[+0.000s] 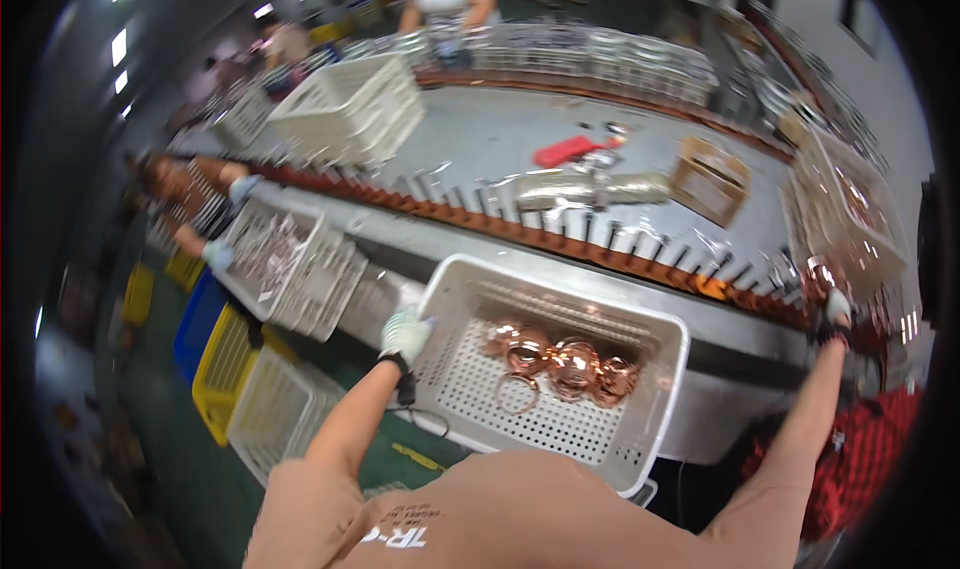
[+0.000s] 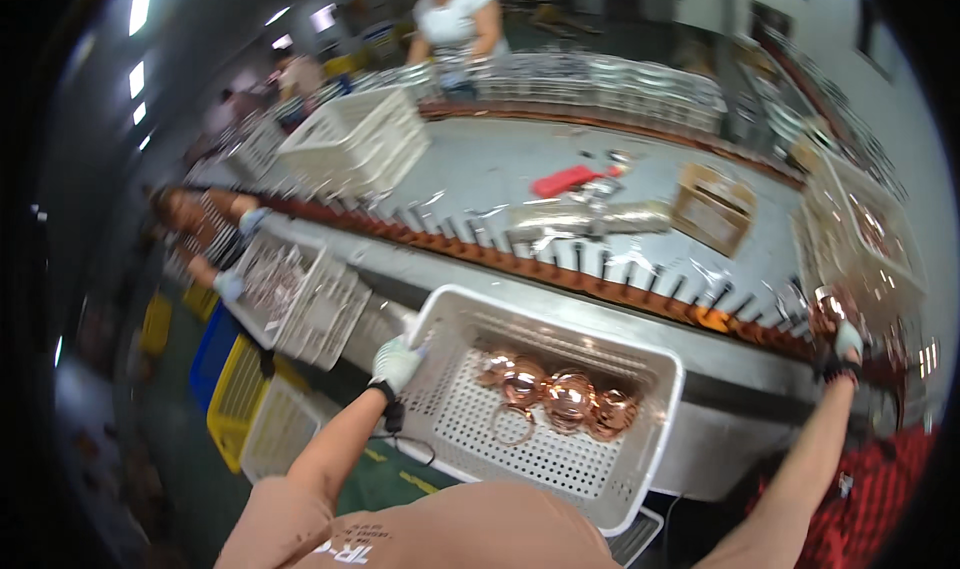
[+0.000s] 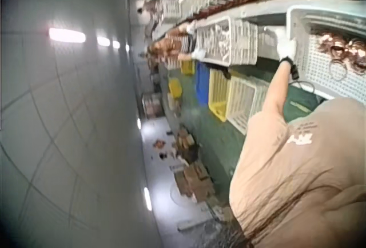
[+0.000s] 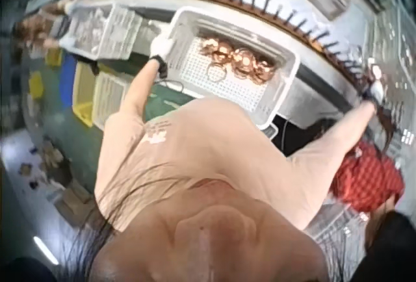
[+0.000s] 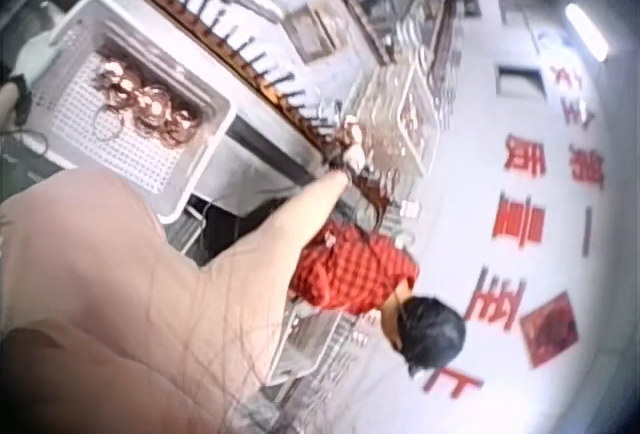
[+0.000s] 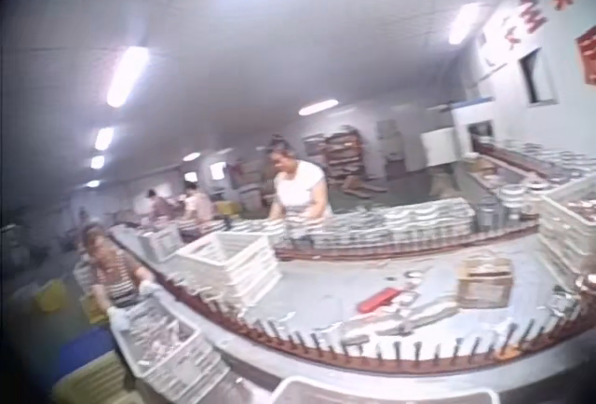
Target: The recorder is picking up copper-colored metal components from a conveyor belt and placing them into a white plastic basket.
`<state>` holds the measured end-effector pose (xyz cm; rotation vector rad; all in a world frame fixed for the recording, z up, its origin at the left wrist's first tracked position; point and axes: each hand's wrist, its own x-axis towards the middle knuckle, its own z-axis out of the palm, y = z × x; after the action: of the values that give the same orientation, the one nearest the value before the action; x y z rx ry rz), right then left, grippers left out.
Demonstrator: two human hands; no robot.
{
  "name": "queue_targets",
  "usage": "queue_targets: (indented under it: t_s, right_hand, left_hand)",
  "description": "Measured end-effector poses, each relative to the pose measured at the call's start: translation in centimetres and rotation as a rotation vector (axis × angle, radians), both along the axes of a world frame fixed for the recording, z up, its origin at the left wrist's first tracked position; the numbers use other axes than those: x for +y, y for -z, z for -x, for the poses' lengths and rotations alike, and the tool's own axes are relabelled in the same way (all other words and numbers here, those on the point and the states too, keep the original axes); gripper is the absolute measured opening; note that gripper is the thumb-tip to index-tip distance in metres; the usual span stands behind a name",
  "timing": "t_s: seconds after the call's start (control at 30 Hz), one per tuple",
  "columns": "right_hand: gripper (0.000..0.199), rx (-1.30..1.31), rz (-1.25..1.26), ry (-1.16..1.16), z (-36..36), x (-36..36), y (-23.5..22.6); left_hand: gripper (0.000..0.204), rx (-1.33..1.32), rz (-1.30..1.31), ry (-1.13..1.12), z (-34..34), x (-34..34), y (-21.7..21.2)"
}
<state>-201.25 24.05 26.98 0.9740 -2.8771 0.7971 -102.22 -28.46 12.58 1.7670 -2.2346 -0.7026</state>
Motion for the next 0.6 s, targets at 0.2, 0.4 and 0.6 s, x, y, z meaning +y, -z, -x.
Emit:
queue_targets:
  t_s: [0.2, 0.4, 0.6]
  right_hand:
    - [0.052, 0.333, 0.104, 0.453, -11.1, -5.3, 1.4]
    - [0.037, -0.129, 1.058, -0.139, -25.8, -16.1, -11.4]
    - [0.047, -0.336, 0.181, -0.664, -47.7, -27.2, -1.1]
  left_hand:
    - [0.041, -0.230, 0.044, -0.029, 2.3, 3.2, -8.1]
    - [0.042, -0.452, 0.173, 0.135, -0.4, 0.1, -3.4]
    - [0.046, -0.213, 0.049, 0.025, 1.0, -1.4, -5.4]
